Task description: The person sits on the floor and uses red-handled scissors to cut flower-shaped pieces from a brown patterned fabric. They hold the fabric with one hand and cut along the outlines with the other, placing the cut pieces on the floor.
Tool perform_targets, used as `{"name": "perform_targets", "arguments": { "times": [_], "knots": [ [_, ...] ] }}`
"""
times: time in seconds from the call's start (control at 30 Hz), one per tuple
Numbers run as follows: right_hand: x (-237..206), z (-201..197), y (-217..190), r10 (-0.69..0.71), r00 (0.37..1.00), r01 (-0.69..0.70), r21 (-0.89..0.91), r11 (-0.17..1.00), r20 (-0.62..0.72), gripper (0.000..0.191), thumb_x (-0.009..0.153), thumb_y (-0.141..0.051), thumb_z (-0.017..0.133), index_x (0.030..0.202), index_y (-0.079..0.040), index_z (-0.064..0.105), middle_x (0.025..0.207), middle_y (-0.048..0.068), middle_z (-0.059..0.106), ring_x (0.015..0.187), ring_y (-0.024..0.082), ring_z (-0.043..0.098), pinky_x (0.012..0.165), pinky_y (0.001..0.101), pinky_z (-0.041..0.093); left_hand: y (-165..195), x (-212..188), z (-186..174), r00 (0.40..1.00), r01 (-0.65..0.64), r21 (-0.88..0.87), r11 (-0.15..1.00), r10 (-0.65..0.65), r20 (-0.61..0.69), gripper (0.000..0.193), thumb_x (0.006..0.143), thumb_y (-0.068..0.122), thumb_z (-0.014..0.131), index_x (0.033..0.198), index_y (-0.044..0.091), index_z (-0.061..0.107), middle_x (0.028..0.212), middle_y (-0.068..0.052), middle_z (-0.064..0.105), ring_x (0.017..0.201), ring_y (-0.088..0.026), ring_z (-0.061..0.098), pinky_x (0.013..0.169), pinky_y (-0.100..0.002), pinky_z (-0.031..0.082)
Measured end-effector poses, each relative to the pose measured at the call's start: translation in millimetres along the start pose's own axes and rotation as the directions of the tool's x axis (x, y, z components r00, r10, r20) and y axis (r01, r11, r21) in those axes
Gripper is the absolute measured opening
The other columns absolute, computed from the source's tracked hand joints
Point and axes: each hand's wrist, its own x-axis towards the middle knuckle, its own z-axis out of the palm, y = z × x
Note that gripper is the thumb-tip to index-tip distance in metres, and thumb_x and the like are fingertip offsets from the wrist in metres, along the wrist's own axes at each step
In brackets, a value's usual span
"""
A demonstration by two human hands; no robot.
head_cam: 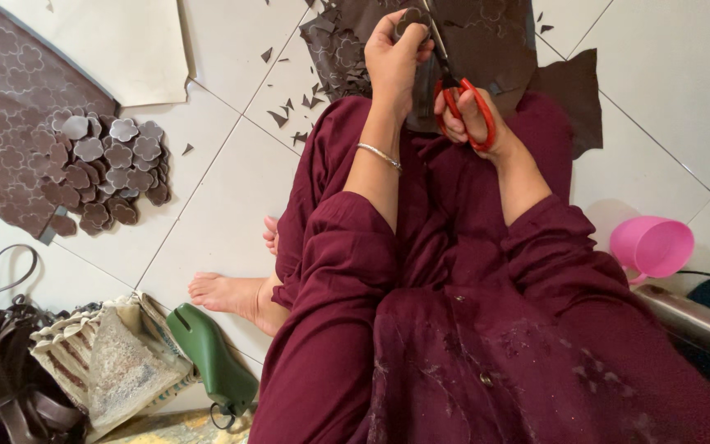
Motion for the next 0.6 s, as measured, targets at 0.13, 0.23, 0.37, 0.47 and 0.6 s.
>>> {"name": "perform_targets", "arguments": {
  "times": [0.13, 0.23, 0.37, 0.47, 0.6],
  "knots": [
    [-0.8, 0.0, -2.9, 0.018, 0.999, -0.021, -0.077, 0.997, -0.037, 0.088, 0.087, -0.087, 0.049, 0.097, 0.0, 0.06, 0.062, -0.003, 0.045, 0.05, 0.007, 0.04, 0.047, 0.0233, 0.034, 1.7, 0.0, 0.7, 1.0, -0.02, -0.043, 0.999, 0.021, 0.008, 0.023, 0.09, 0.0, 0.07, 0.112, -0.001, 0.067, 0.086, -0.004, 0.07, 0.07, -0.01, 0.064, 0.06, -0.024, 0.05],
    [-1.8, 1.3, -4.3, 0.03, 0.997, -0.038, -0.108, 0.993, -0.074, 0.09, 0.085, -0.089, 0.048, 0.097, 0.0, 0.06, 0.061, -0.002, 0.046, 0.049, 0.008, 0.042, 0.047, 0.0238, 0.034, 2.8, -0.6, 1.0, 1.0, -0.013, -0.079, 0.997, 0.014, 0.016, 0.022, 0.089, 0.0, 0.07, 0.112, 0.0, 0.067, 0.082, -0.003, 0.068, 0.068, -0.01, 0.062, 0.058, -0.023, 0.048],
    [-1.2, 3.9, -4.8, 0.035, 0.996, -0.045, -0.12, 0.992, -0.086, 0.104, 0.08, -0.095, 0.041, 0.119, -0.001, 0.061, 0.073, -0.003, 0.049, 0.063, 0.008, 0.05, 0.058, 0.0246, 0.042, 2.1, -2.2, 0.0, 1.0, -0.017, -0.065, 0.998, 0.019, 0.024, 0.015, 0.09, 0.002, 0.07, 0.105, 0.002, 0.067, 0.082, 0.0, 0.066, 0.069, -0.008, 0.059, 0.059, -0.023, 0.047],
    [1.9, 5.8, -5.1, 0.022, 0.998, -0.029, -0.112, 0.993, -0.061, 0.114, 0.077, -0.098, 0.039, 0.136, -0.002, 0.058, 0.08, -0.003, 0.048, 0.072, 0.009, 0.048, 0.065, 0.0269, 0.041, 1.0, -2.1, -0.9, 1.0, 0.001, 0.018, 1.0, -0.001, 0.02, 0.008, 0.09, 0.005, 0.071, 0.098, 0.004, 0.068, 0.081, 0.001, 0.066, 0.07, -0.007, 0.059, 0.06, -0.022, 0.046],
    [4.0, 8.1, -7.3, 0.032, 0.999, -0.037, -0.139, 0.99, -0.04, 0.117, 0.076, -0.099, 0.04, 0.14, -0.003, 0.056, 0.082, -0.004, 0.046, 0.076, 0.009, 0.048, 0.07, 0.0267, 0.042, 0.7, 0.0, -0.6, 0.999, 0.024, 0.083, 0.996, -0.027, 0.036, 0.007, 0.088, 0.006, 0.073, 0.094, 0.005, 0.07, 0.081, 0.002, 0.066, 0.07, -0.006, 0.059, 0.061, -0.022, 0.046]
  ]
}}
